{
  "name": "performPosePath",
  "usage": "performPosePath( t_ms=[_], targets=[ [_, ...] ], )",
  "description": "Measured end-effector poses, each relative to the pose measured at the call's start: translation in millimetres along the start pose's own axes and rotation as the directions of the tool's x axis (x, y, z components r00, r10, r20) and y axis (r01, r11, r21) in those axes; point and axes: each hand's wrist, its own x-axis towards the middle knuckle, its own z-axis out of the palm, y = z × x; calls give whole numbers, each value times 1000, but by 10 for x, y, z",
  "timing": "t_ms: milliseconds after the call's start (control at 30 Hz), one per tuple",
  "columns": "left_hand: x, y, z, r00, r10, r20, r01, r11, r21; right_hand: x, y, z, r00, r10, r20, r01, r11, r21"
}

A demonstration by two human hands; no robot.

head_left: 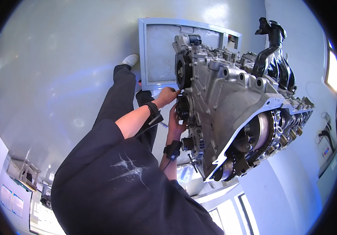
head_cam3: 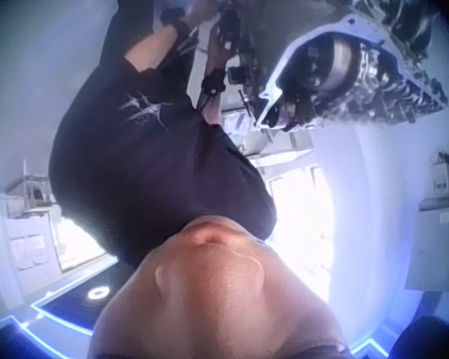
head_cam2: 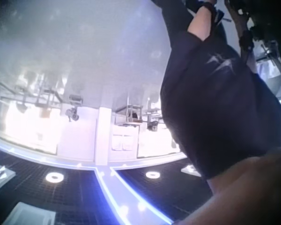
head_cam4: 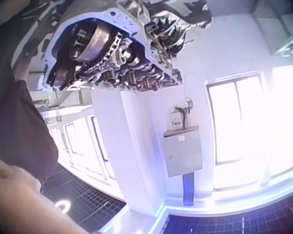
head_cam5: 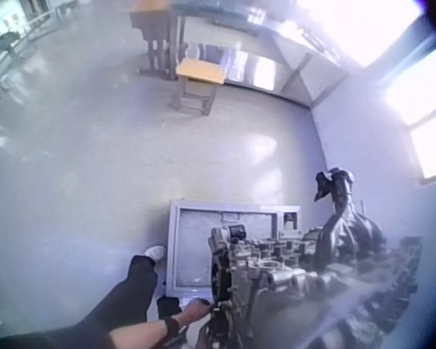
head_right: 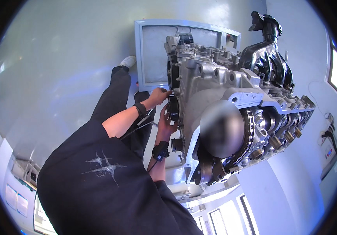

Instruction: The person uses a socket wrench to loosen and remove bolts from an engine block, then switches to a different socket and continues removing fasteners from the assembly.

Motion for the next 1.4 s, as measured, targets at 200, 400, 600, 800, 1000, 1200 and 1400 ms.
performPosePath(
  t_ms=[200,400,600,800,1000,1200,1400],
  targets=[
    [-65,-24,-11,989,13,150,49,915,-401,11,10,15,1000,-8,10,8,1000,-17],
    [76,-99,63,1000,-16,-11,15,999,-41,48,-13,-3,999,51,4,-51,999,6],
    [-65,-115,78,998,55,24,-43,938,-345,24,-59,-3,996,88,23,-89,995,46],
    [104,-280,83,1000,27,9,-25,985,-172,-29,28,14,989,143,21,-144,986,81],
    [-51,-145,46,975,214,-65,-224,930,-293,36,-20,11,995,97,7,-97,991,87],
    [70,-203,-8,987,157,-42,-158,987,-24,5,-18,17,983,180,-35,-174,976,130],
    [74,-192,-95,952,284,115,-249,935,-251,45,-26,25,981,193,30,-196,973,125]
  ],
)
